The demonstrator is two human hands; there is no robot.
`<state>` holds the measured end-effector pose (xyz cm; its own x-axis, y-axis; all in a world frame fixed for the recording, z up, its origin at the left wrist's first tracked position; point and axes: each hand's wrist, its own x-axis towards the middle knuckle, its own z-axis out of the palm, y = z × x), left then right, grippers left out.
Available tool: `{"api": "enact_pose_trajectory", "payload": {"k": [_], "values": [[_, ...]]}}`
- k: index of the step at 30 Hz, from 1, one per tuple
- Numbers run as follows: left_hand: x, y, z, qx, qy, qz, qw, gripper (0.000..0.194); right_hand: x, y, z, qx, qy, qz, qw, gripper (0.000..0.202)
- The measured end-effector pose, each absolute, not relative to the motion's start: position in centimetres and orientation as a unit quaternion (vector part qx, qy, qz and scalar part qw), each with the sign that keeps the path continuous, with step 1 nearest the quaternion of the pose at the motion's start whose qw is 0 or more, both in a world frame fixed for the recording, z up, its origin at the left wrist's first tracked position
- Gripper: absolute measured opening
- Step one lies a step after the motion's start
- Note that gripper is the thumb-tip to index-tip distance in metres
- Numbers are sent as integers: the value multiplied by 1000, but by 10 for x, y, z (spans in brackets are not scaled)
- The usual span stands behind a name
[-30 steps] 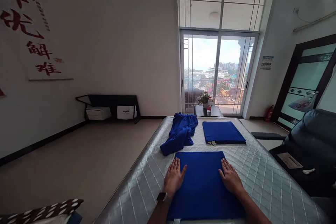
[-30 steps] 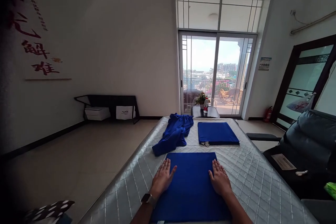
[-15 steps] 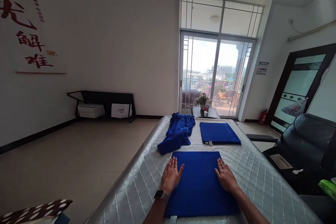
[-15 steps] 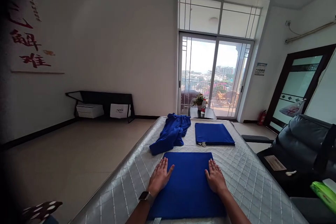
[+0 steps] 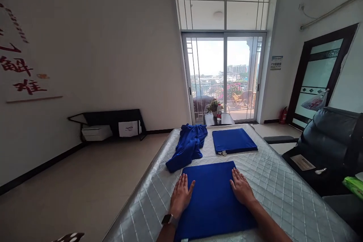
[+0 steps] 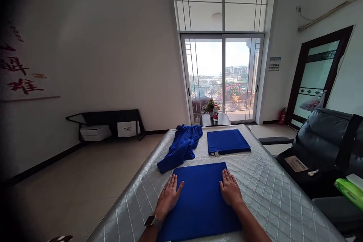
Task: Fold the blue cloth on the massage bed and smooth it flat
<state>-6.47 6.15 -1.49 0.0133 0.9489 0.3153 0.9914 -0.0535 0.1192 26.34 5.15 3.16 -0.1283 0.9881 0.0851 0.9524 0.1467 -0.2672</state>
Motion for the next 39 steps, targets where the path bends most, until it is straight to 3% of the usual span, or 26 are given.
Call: {"api": "enact_pose_trajectory", "payload": {"k": [7, 20, 31, 39], "values": [[-66, 65, -23, -718, -671, -160, 95, 65, 268, 23, 38, -637, -755, 63, 144, 64], [-60, 63, -8, -712, -683, -132, 100, 71, 264, 2, 20, -650, -740, 102, 141, 66], [144, 25, 25, -861, -484, -141, -66, 67, 269, 1, 14, -622, -766, 75, 143, 61], [141, 13, 25, -839, -527, -109, -86, 71, 268, 2, 15, -631, -764, 60, 124, 61]]}}
